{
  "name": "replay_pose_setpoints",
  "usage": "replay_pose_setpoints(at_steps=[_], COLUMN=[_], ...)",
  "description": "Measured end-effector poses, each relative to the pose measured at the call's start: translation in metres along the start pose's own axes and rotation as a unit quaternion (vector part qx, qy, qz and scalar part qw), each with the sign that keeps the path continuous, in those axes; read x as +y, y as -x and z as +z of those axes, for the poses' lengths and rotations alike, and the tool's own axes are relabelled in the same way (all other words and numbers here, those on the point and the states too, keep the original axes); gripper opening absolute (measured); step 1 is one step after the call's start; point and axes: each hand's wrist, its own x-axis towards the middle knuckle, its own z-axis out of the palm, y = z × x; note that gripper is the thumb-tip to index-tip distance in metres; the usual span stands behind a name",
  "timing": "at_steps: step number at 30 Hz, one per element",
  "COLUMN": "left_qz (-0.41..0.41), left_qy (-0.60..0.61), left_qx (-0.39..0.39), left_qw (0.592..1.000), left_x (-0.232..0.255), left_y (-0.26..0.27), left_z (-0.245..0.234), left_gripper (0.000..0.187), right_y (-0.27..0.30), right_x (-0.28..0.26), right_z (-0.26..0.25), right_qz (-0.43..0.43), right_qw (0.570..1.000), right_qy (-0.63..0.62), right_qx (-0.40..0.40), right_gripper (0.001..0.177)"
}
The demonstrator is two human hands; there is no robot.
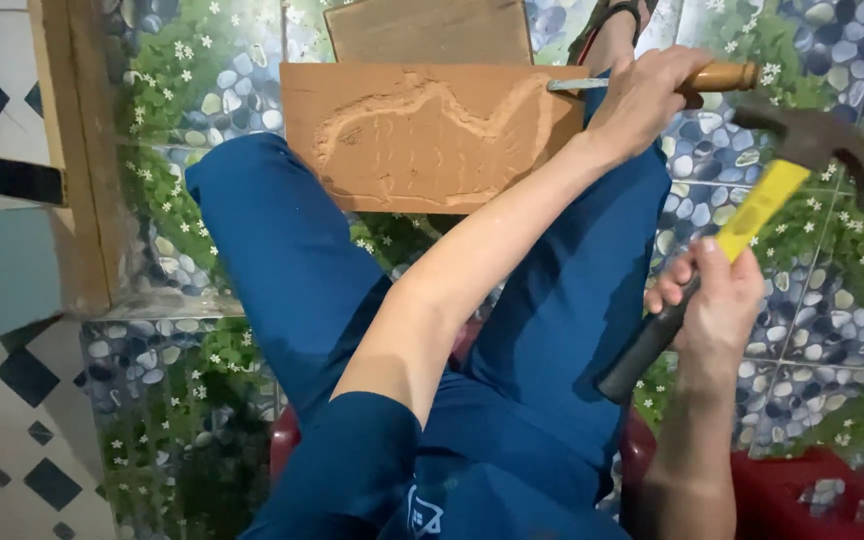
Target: The person carves a fish design into a wooden block using a hammer and chisel while sitting on the floor.
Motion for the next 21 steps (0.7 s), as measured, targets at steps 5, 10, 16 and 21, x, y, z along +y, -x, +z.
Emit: replay_pose_setpoints(at_steps=[5,10,16,21], left_qz=[0.026,0.037,0.012,0.016], left_qy=[0.021,0.009,-0.001,-0.021], left_qx=[-0.005,0.001,-0.029,-0.066], left_qw=[0.999,0.999,1.000,0.997], left_x=[0.004,0.015,0.030,0.024], left_y=[0.002,0.010,0.025,0.029], left_z=[-0.003,-0.012,-0.016,-0.022], left_gripper=[0.047,0.042,0.037,0.050], right_y=[-0.005,0.005,0.006,0.014], right_x=[0.000,-0.003,-0.002,0.000], right_z=[-0.010,-0.020,-0.028,-0.028], right_qz=[-0.015,-0.020,-0.039,-0.011], right_qw=[1.000,0.998,0.999,0.998], right_qy=[-0.021,-0.004,0.020,0.013], right_qx=[0.001,-0.052,0.012,-0.054], right_gripper=[0.014,0.014,0.015,0.014])
